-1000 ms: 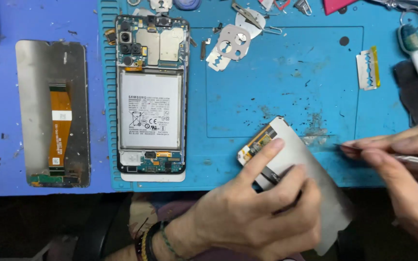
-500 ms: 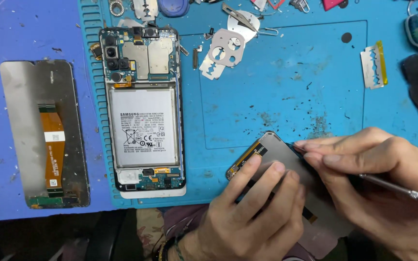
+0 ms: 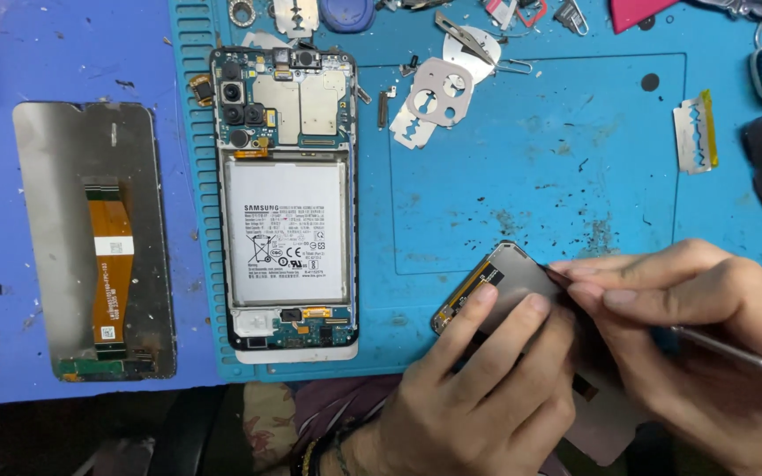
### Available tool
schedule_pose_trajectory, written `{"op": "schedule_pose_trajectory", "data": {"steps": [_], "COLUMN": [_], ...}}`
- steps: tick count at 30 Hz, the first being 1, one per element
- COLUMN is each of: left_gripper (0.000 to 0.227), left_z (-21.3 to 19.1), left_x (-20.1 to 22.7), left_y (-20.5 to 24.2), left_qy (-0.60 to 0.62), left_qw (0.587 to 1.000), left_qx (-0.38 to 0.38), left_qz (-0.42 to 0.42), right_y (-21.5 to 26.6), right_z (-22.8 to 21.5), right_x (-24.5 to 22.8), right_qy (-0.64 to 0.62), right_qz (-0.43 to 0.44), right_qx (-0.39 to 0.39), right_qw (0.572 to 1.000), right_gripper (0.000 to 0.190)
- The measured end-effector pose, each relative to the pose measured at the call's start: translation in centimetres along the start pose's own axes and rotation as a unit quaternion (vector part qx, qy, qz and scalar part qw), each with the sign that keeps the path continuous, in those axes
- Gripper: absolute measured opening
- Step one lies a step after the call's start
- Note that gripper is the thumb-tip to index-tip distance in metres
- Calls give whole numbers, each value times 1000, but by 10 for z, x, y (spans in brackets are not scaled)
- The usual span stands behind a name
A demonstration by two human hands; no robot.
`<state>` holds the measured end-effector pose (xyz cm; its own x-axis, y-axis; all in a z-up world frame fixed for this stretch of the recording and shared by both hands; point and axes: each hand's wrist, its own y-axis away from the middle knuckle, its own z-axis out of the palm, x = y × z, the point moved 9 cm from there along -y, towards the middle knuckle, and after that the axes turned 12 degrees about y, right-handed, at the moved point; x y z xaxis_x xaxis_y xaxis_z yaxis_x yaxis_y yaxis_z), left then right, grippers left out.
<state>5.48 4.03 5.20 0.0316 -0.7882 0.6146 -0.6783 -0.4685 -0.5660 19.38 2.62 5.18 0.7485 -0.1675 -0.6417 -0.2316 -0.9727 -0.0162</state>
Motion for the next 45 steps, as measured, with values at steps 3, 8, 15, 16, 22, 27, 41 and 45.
{"op": "schedule_pose_trajectory", "data": {"steps": [3,8,15,16,22,27,41,45], "left_gripper": [10,11,11,10,9,9,10,9], "left_z": [1,-6,-7,-8,-8,-8,-6,-5], "left_x": [1,-2,-5,-5,-5,-5,-6,-4], "left_y": [0,2,6,6,6,8,10,4], "left_qy": [24,34,38,32,49,40,20,33], "left_qw": [1000,999,999,999,998,999,999,999], "left_qx": [-2,13,28,25,21,18,40,11], "left_qz": [-9,-17,-19,-16,-17,-14,-12,-13], "right_y": [-13,-2,-5,-3,-5,-4,13,-13], "right_z": [-4,1,6,7,9,10,7,2], "right_x": [-15,-3,-6,-3,-1,2,22,-6], "right_qy": [40,14,-2,5,6,-4,62,25], "right_qz": [1,17,-14,-12,-7,4,27,-36], "right_qx": [32,4,-18,-16,-23,-3,12,-13], "right_qw": [999,1000,1000,1000,1000,1000,998,999], "right_gripper": [25,23,22,23,21,25,22,26]}}
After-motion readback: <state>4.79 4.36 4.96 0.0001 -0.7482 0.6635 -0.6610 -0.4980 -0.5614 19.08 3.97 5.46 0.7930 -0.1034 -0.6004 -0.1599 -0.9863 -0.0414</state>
